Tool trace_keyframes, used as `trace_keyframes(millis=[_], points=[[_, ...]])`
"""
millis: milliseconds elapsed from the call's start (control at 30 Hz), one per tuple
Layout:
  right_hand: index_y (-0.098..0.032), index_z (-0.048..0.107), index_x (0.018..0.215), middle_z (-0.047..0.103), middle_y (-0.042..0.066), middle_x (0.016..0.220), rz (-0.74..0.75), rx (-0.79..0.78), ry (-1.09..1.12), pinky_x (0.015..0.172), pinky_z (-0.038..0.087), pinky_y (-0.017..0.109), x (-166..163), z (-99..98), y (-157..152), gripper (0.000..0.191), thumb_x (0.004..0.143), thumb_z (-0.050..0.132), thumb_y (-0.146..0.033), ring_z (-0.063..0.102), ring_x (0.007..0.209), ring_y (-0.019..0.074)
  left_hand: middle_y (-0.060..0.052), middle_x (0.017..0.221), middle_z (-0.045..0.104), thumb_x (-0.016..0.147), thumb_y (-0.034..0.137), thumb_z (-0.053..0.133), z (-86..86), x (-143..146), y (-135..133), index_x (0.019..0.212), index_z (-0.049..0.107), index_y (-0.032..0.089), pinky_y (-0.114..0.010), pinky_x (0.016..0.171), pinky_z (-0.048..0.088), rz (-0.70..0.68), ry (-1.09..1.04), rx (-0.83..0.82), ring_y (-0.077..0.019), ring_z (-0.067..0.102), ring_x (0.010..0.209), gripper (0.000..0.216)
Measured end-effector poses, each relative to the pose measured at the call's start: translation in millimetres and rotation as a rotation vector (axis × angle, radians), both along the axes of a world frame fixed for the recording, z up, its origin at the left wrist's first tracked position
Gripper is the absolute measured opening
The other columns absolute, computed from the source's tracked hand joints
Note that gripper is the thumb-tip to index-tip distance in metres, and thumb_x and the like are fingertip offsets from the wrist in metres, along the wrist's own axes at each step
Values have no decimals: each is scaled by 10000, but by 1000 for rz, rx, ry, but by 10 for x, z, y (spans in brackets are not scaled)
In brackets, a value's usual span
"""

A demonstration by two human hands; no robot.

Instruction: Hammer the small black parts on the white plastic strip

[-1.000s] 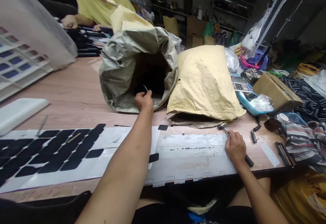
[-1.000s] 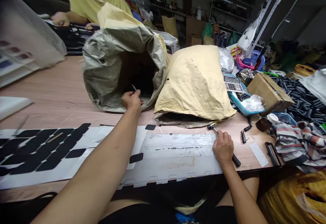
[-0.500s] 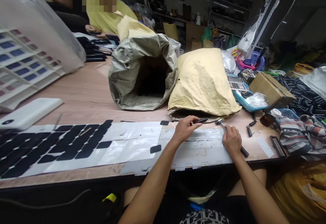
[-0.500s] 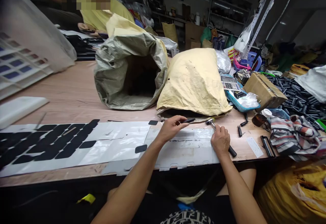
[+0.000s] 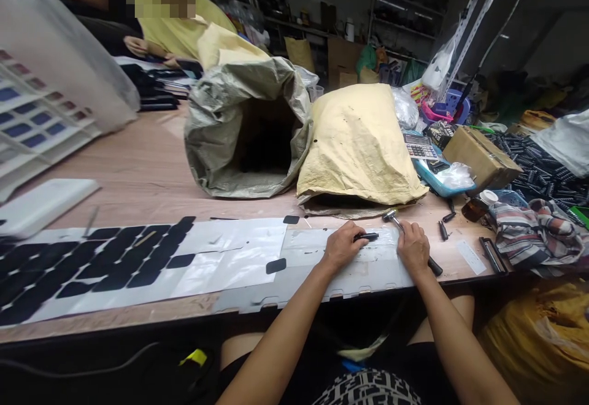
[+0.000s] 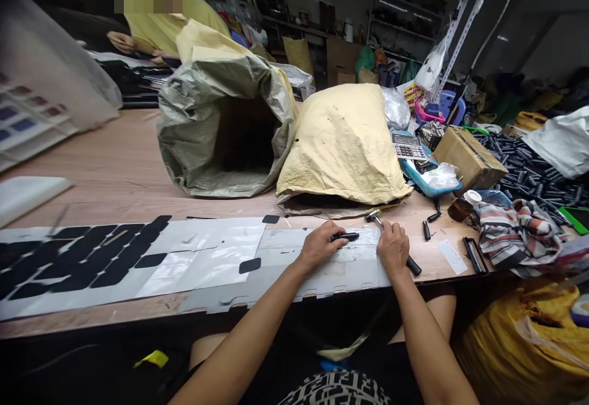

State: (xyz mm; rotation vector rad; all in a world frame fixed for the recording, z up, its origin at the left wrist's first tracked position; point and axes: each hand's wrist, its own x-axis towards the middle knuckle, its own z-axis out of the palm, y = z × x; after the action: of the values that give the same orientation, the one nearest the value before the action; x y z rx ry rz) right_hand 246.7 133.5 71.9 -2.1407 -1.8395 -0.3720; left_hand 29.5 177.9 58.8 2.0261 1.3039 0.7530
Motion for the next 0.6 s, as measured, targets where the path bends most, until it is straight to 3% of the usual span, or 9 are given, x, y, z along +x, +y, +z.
trace_keyframes(millis=[133, 300, 600], points=[[-258, 583, 1272, 647, 49, 1064, 66, 2, 248, 805, 437, 284, -10, 106, -104, 388, 918, 448, -172, 581, 962, 186, -17, 922, 634, 816, 278, 646, -37, -3, 33, 933, 737, 239, -291, 779, 468, 13, -39, 17, -171, 609, 842, 153], [-225, 589, 1278, 662, 66, 1201, 279, 61, 504, 958, 480, 304, -194, 219, -323, 386, 936, 411, -206, 614, 1087, 179, -16, 868, 606, 780, 229, 669, -72, -2, 59, 903, 741, 223, -287, 789, 470, 32, -93, 13, -173, 600, 846, 143], [-224, 605, 1278, 669, 78, 1194, 323, -25, 515, 1005, 485, 330, -434, 250, -452, 383, 953, 403, -225, 627, 1112, 187, -12, 851, 581, 782, 201, 672, -16, -5, 55, 865, 749, 229, -276, 784, 451, 30, -80, -6, -169, 583, 868, 116]])
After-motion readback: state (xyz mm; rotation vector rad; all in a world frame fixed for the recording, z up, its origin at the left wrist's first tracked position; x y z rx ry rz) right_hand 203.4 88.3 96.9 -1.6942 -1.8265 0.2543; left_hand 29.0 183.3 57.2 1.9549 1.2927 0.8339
